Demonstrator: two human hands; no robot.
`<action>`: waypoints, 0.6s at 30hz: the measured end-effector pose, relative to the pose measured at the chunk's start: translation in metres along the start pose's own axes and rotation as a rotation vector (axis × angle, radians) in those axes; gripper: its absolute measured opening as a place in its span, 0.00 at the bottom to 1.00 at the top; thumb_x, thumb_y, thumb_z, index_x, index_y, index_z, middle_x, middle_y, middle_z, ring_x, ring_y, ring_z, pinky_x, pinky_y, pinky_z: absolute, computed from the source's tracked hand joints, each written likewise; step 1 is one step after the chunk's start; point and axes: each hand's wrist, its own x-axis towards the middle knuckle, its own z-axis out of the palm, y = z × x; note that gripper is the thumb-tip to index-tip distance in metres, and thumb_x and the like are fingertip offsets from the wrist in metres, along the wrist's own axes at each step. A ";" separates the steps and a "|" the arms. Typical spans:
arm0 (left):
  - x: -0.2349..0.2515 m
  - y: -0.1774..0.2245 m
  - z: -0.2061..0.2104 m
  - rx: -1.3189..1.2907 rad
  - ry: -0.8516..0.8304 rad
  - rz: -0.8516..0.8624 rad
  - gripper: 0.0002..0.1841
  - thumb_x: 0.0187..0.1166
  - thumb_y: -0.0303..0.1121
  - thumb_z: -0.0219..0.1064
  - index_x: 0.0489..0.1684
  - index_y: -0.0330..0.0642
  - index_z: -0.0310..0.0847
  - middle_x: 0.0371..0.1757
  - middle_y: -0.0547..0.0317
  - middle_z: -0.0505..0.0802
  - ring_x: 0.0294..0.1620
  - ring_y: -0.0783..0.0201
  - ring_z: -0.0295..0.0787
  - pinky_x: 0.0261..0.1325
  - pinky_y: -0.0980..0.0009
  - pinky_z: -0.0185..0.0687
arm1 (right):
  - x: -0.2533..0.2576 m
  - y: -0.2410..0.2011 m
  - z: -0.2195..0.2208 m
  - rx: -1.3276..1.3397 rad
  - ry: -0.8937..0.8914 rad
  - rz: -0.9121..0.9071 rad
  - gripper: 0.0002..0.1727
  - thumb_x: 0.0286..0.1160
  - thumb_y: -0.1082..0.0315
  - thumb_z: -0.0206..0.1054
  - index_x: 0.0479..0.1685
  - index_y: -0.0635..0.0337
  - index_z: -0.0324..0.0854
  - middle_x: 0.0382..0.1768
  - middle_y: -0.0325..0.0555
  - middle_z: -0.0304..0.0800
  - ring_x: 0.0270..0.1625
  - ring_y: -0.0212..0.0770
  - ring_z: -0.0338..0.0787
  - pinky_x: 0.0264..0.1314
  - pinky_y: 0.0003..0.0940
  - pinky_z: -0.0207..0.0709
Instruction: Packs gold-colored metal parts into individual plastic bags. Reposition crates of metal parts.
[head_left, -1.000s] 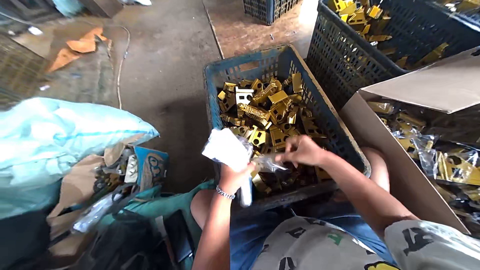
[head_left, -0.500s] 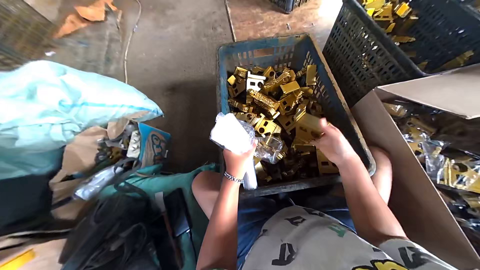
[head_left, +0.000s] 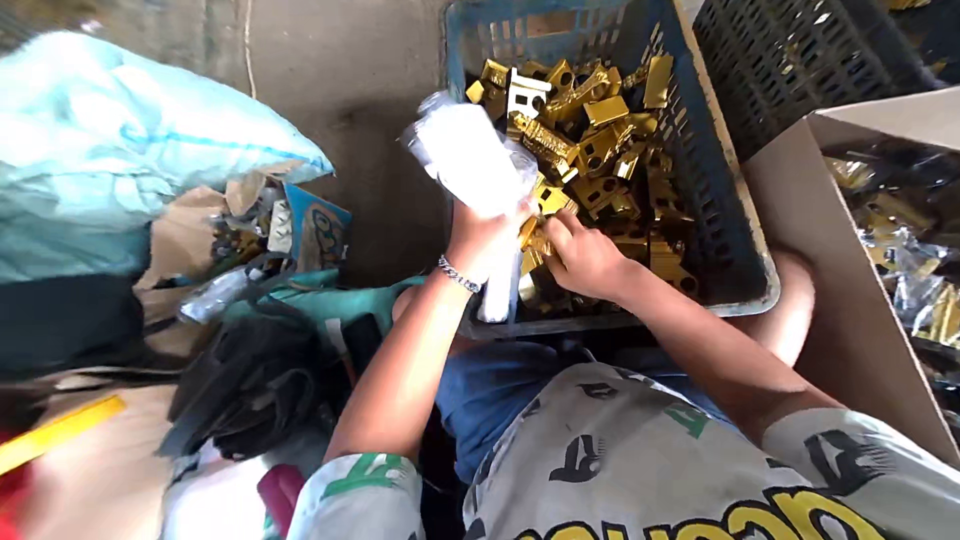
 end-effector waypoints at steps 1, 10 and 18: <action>0.001 -0.001 -0.002 0.123 -0.040 0.075 0.26 0.64 0.21 0.80 0.62 0.29 0.76 0.48 0.54 0.90 0.48 0.72 0.88 0.56 0.74 0.86 | 0.010 -0.002 -0.003 0.006 -0.087 0.069 0.26 0.80 0.67 0.66 0.72 0.71 0.68 0.68 0.73 0.78 0.50 0.70 0.92 0.48 0.66 0.84; -0.002 -0.036 0.042 0.087 0.200 0.116 0.28 0.67 0.30 0.81 0.63 0.24 0.76 0.50 0.44 0.92 0.52 0.64 0.90 0.63 0.67 0.85 | -0.005 0.029 -0.010 1.104 -0.014 0.438 0.29 0.74 0.63 0.74 0.75 0.56 0.74 0.59 0.45 0.87 0.57 0.37 0.89 0.61 0.39 0.85; -0.015 -0.022 0.018 0.149 -0.237 0.186 0.23 0.66 0.28 0.80 0.57 0.24 0.82 0.48 0.46 0.93 0.50 0.69 0.91 0.60 0.70 0.86 | -0.077 0.103 -0.052 1.003 0.278 0.293 0.32 0.49 0.65 0.82 0.63 0.50 0.80 0.48 0.34 0.89 0.49 0.29 0.90 0.52 0.29 0.88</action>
